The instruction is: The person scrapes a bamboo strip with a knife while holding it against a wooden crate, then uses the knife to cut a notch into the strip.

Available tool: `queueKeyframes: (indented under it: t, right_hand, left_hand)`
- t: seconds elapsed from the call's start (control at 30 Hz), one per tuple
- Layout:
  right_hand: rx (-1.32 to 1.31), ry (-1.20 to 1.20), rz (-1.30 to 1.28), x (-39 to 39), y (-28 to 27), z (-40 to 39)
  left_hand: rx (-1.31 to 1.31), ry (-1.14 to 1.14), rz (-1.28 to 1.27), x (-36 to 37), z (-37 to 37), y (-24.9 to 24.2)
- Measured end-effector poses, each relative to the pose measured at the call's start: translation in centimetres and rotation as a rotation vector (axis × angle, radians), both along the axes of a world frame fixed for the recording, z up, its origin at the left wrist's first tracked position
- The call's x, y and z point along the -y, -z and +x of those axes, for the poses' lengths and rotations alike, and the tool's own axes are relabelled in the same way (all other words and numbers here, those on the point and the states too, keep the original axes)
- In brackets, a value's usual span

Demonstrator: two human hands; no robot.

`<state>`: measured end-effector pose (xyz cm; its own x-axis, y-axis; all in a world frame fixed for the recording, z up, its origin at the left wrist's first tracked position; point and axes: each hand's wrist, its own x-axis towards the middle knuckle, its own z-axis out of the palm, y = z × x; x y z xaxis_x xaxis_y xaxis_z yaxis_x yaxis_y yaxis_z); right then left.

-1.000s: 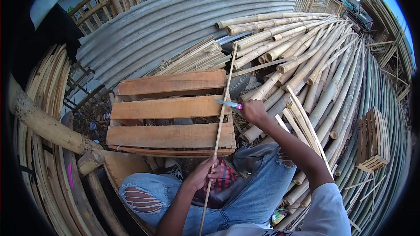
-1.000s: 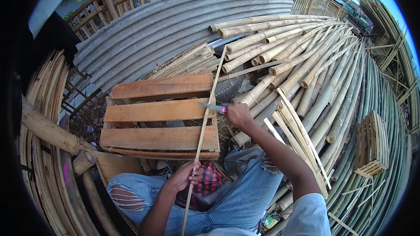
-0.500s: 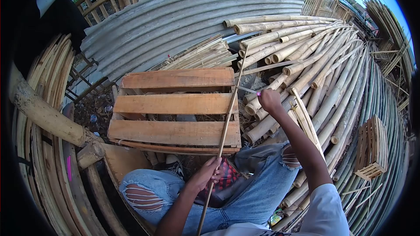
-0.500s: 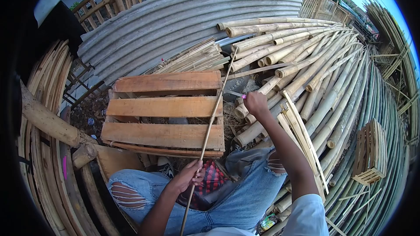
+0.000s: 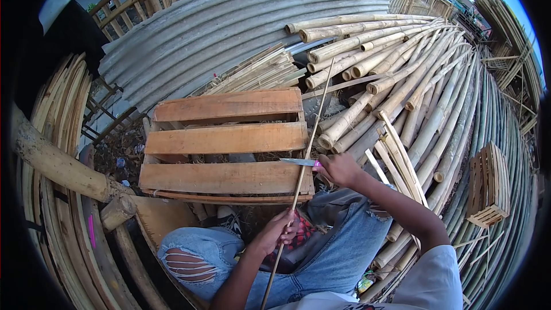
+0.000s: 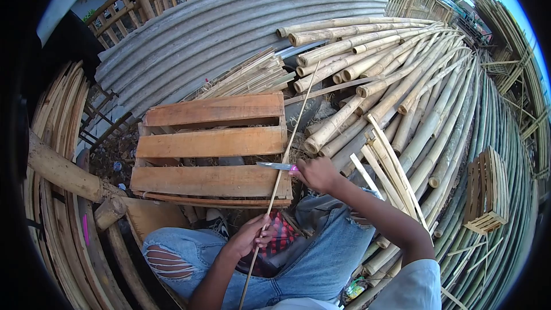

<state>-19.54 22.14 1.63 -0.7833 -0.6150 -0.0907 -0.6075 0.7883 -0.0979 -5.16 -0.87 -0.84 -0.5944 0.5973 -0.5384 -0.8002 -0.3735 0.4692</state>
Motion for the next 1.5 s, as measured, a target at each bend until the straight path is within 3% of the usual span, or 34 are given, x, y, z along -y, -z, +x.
queueKeyframes:
  t: [0.07, 0.17, 0.2, 0.27, 0.37, 0.4, 0.47, 0.53, 0.6, 0.7, 0.77, 0.87, 0.97, 1.1, 1.2, 1.23, 1.27, 1.37, 1.43, 1.5]
  right_hand:
    - [-0.175, 0.294, -0.079, -2.5, 1.8, -3.7]
    - [-0.155, 0.348, -0.127, -3.6, 0.3, -5.3]
    - [-0.099, 0.275, -0.247, -3.4, 1.6, -4.7]
    - [-0.033, -0.004, -0.076, -1.3, 0.3, -1.3]
    - [-0.098, 0.067, -0.141, -2.0, 1.6, -3.0]
    - [-0.159, 0.297, -0.185, -3.3, 2.2, -5.9]
    - [-0.135, 0.278, -0.116, -4.7, 0.7, -7.7]
    - [-0.103, 0.185, -0.251, -2.8, 2.1, -5.3]
    - [-0.024, -0.151, -0.075, -0.9, 0.3, -1.5]
    - [-0.112, -0.058, -0.101, -3.1, 2.3, -5.3]
    - [-0.213, 0.279, -0.126, -5.4, 1.3, -9.7]
    - [-0.126, 0.183, -0.278, -2.4, 1.6, -6.0]
    - [0.021, -0.194, -0.193, -0.7, 1.6, -0.8]
    - [0.066, -0.16, -0.191, -0.6, 2.4, -0.7]
    - [-0.154, 0.152, -0.224, -2.6, 2.1, -6.7]
    - [-0.117, 0.31, -0.268, -3.9, 2.1, -9.3]
    - [-0.082, 0.26, -0.193, -4.4, 0.9, -9.7]
    - [-0.065, 0.311, -0.306, -2.8, 2.2, -7.7]
    - [0.072, 0.216, -0.435, -2.1, 2.8, -5.0]
    - [0.116, 0.118, -0.387, -1.5, 3.2, -1.9]
  left_hand:
    - [0.01, 0.009, 0.012, -0.1, 0.2, -0.3]
    - [0.038, 0.026, -0.006, 0.0, 0.0, -0.8]
    - [0.036, 0.04, -0.011, 0.0, 0.0, -0.8]
    - [-0.011, 0.039, -0.062, -0.1, 0.1, -0.7]
    - [-0.007, 0.069, -0.113, 0.1, 0.1, -1.0]
    - [-0.025, 0.097, -0.125, 0.2, 0.0, -1.0]
    - [0.006, 0.085, -0.129, 0.5, -0.1, -0.7]
    - [-0.014, 0.104, -0.14, 0.5, 0.1, -0.7]
    - [-0.033, 0.101, -0.137, 0.4, 0.0, -0.9]
    - [-0.034, 0.105, -0.173, 0.5, 0.1, -0.9]
    - [-0.017, 0.116, -0.154, 0.7, 0.0, -0.8]
    - [-0.031, 0.116, -0.167, 0.6, 0.1, -0.9]
    - [-0.006, 0.116, -0.132, 0.7, -0.2, -0.7]
    - [-0.012, 0.141, -0.115, 0.9, -0.1, -0.9]
    - [-0.006, 0.145, -0.1, 0.9, 0.0, -0.7]
    - [-0.011, 0.15, -0.103, 0.9, 0.0, -0.7]
    - [0.002, 0.146, -0.071, 1.0, -0.1, -0.7]
    - [0.034, 0.13, -0.027, 1.3, 0.0, -0.3]
    - [0.035, 0.13, -0.027, 1.4, -0.1, 0.0]
    - [0.055, 0.128, 0.04, 1.6, -0.1, 0.4]
